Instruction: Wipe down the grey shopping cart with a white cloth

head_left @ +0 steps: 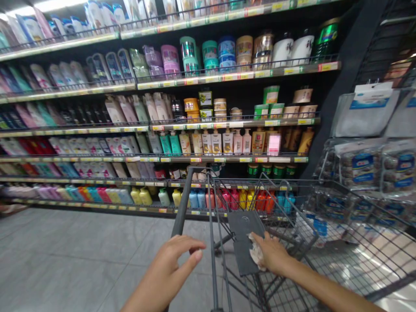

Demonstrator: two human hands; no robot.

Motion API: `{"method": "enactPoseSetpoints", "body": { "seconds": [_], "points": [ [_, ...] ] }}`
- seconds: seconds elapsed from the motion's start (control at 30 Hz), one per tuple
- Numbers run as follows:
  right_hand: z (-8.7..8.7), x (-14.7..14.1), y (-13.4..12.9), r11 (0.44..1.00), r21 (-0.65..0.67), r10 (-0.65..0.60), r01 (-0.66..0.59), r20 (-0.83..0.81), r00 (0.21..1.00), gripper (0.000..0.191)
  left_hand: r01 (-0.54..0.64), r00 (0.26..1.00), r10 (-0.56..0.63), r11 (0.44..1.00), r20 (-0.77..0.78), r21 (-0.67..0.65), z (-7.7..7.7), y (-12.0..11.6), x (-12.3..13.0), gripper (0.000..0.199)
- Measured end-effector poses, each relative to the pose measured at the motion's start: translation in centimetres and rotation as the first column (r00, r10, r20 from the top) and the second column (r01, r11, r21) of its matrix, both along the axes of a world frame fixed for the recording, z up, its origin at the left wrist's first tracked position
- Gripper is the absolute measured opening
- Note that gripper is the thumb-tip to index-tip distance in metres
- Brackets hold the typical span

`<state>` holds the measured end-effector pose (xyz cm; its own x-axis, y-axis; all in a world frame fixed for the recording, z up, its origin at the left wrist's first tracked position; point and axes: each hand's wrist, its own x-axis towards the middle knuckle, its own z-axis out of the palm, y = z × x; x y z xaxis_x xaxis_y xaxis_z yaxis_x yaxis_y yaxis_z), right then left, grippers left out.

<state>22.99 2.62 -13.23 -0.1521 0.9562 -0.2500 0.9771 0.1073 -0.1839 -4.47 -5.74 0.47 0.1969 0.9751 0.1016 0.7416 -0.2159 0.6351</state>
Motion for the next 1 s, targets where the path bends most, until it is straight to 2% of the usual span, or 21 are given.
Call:
{"method": "enactPoseSetpoints", "body": {
  "seconds": [0.17, 0.33, 0.47, 0.6, 0.67, 0.73, 0.77, 0.83, 0.87, 0.93, 1.0],
  "points": [
    [-1.3, -0.9, 0.1, 0.998, 0.052, 0.037, -0.036, -0.016, 0.999, 0.043, -0.018, 0.999, 0.017, 1.000, 0.050, 0.005, -0.3, -0.2, 0.1, 0.030],
    [-1.4, -1.0, 0.8, 0.995, 0.075, 0.081, -0.068, -0.181, 0.980, 0.037, -0.069, 0.988, 0.068, 0.998, 0.140, 0.003, -0.4, 0.0, -0.2, 0.031],
    [0.1, 0.1, 2.0, 0.993, 0.114, 0.081, -0.040, -0.391, 0.917, 0.031, -0.112, 0.961, 0.101, 0.993, 0.256, 0.025, -0.8, -0.1, -0.5, 0.035],
    [3.7, -0.7, 1.1, 0.984, 0.176, 0.129, -0.027, -0.599, 0.790, 0.030, -0.259, 0.910, 0.199, 0.958, 0.364, 0.121, -1.6, -0.5, -1.0, 0.029],
    [5.9, -2.0, -1.0, 0.975, 0.222, 0.169, -0.017, -0.686, 0.708, 0.032, -0.366, 0.871, 0.287, 0.920, 0.398, 0.137, -2.2, -0.4, -1.1, 0.040],
    [7.8, -3.5, -3.6, 0.961, 0.277, 0.239, 0.005, -0.838, 0.491, 0.031, -0.452, 0.804, 0.372, 0.889, 0.464, 0.070, -2.8, -0.3, -1.2, 0.059],
    [8.4, -4.2, -4.9, 0.951, 0.310, 0.287, -0.017, -0.855, 0.432, 0.031, -0.476, 0.762, 0.408, 0.880, 0.503, 0.008, -3.0, -0.1, -1.1, 0.069],
    [8.9, -5.5, -7.1, 0.907, 0.407, 0.416, -0.110, -0.817, 0.400, 0.035, -0.476, 0.688, 0.455, 0.871, 0.565, -0.122, -3.2, 0.1, -0.9, 0.084],
    [8.7, -6.0, -7.8, 0.863, 0.473, 0.502, -0.177, -0.766, 0.402, 0.039, -0.457, 0.665, 0.466, 0.872, 0.584, -0.175, -3.2, 0.1, -0.8, 0.089],
    [8.0, -6.8, -8.5, 0.740, 0.595, 0.672, -0.316, -0.620, 0.406, 0.046, -0.410, 0.637, 0.473, 0.876, 0.609, -0.252, -3.0, 0.1, -0.5, 0.096],
    [7.0, -7.4, -8.4, 0.630, 0.656, 0.774, -0.417, -0.482, 0.412, 0.051, -0.381, 0.609, 0.481, 0.875, 0.630, -0.300, -2.8, -0.1, -0.3, 0.101]
  ]
}}
